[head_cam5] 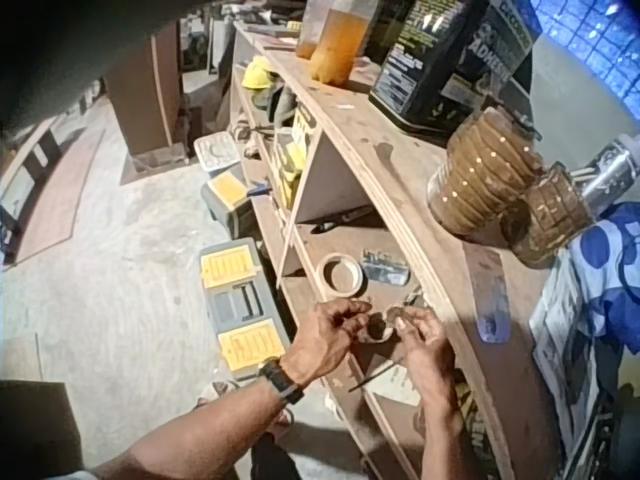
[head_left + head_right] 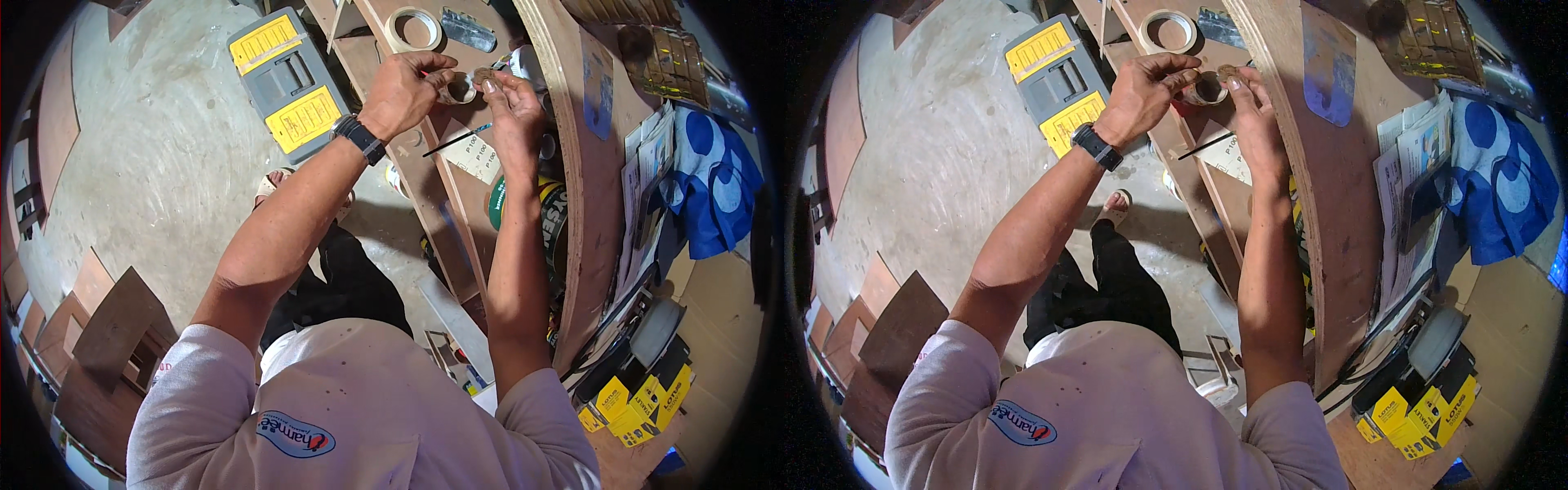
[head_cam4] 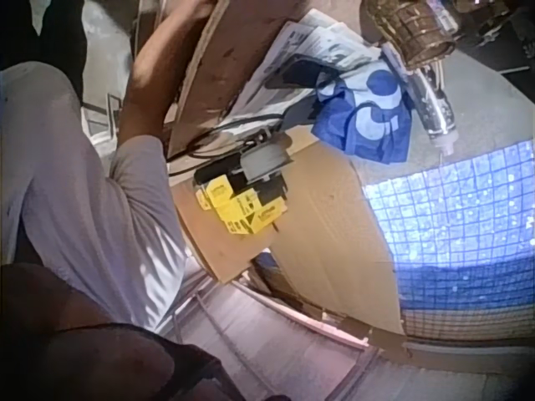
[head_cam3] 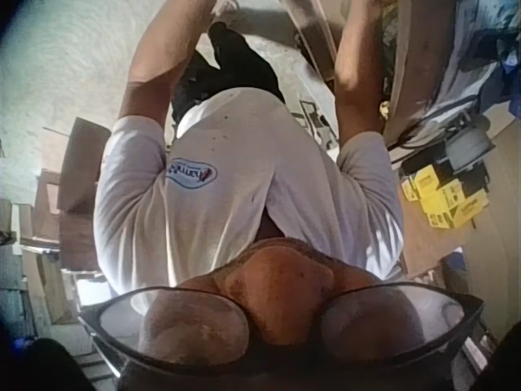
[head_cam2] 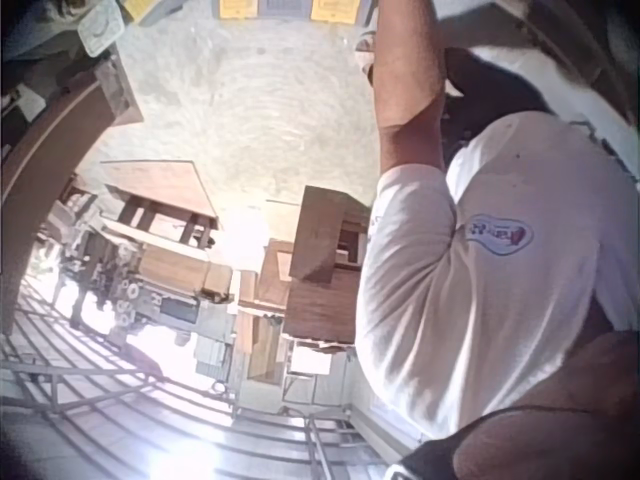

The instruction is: The person prepares a mixture in a paper cup by stirring it with wooden sticks and then applies the substance to a wooden block using a cloth.

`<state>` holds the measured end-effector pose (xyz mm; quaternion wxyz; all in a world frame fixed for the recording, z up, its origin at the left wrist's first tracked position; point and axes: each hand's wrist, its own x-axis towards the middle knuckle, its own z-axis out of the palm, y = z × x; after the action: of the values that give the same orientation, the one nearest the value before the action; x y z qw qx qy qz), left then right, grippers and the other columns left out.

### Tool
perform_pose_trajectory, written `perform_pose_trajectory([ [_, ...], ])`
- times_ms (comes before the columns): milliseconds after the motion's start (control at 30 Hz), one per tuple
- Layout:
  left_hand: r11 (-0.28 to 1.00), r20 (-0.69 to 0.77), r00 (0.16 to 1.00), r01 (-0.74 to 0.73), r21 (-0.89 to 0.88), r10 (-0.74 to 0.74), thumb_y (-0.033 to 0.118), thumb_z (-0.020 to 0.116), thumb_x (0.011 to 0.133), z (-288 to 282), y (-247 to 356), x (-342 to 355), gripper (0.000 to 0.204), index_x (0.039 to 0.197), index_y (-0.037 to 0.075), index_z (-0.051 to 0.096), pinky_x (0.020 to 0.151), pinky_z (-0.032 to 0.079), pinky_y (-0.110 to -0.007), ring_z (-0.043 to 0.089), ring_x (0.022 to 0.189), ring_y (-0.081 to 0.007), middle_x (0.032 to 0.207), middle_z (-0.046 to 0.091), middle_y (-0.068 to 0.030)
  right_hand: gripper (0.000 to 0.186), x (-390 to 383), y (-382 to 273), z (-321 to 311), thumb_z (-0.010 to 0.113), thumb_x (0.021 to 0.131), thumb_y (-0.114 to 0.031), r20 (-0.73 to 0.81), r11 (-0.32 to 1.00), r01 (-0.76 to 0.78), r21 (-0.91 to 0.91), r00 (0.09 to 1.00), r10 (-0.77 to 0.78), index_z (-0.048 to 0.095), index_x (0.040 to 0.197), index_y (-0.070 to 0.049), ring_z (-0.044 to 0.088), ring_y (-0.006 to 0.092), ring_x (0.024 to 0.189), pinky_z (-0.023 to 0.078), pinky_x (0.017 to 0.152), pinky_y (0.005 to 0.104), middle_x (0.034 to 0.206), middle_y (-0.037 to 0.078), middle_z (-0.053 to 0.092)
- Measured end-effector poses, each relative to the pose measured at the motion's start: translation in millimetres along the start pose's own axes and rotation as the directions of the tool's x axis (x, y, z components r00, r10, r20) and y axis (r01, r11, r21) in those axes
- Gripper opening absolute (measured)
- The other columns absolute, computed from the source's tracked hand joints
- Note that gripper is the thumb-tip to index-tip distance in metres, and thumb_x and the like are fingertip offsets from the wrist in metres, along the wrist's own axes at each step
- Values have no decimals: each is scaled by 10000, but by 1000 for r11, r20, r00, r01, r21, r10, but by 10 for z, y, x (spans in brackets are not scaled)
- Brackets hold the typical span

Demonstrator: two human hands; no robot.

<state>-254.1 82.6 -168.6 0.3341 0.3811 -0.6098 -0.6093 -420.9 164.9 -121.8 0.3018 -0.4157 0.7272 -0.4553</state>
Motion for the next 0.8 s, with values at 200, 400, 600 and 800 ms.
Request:
perform_pose_trajectory([
  [200, 366, 344, 912, 406, -837, -225, 425, 456, 1120, -75, 40, 51, 544, 1325, -64, 578, 930, 601, -381, 727, 1034, -273, 1221, 716, -205, 209, -51, -176, 62, 669, 1008, -52, -33, 991, -82, -102, 996, 79, 687, 1185, 59, 689, 127, 959, 536, 911, 258, 1075, 88, 739],
  [400, 199, 345, 920, 379, -904, -187, 513, 364, 1117, -68, -17, 45, 653, 1367, -73, 505, 1044, 572, -491, 664, 1214, -396, 1274, 660, -265, 257, -86, -180, 91, 680, 1000, -56, -29, 999, -33, 38, 999, 34, 694, 1234, 50, 662, 104, 936, 535, 845, 249, 1074, 82, 726],
  [600, 300, 271, 938, 327, -896, -215, 508, 400, 1113, -42, 180, -17, 656, 1393, -75, 511, 1058, 551, -476, 658, 1218, -358, 1314, 641, -249, 234, -128, -224, 87, 689, 987, -45, 67, 957, 97, -273, 994, -82, 713, 1194, 61, 670, 115, 939, 534, 836, 258, 1094, 89, 729],
  [800, 911, 194, 972, -41, -409, 131, 434, 531, 1084, 28, 200, -160, 570, 1469, 13, 547, 1136, 455, -396, 547, 1387, -263, 1466, 595, -153, 260, 12, -78, 33, 649, 989, -6, 43, 992, -117, 39, 992, 115, 670, 1240, 57, 679, 141, 972, 536, 861, 268, 1127, 117, 729],
])
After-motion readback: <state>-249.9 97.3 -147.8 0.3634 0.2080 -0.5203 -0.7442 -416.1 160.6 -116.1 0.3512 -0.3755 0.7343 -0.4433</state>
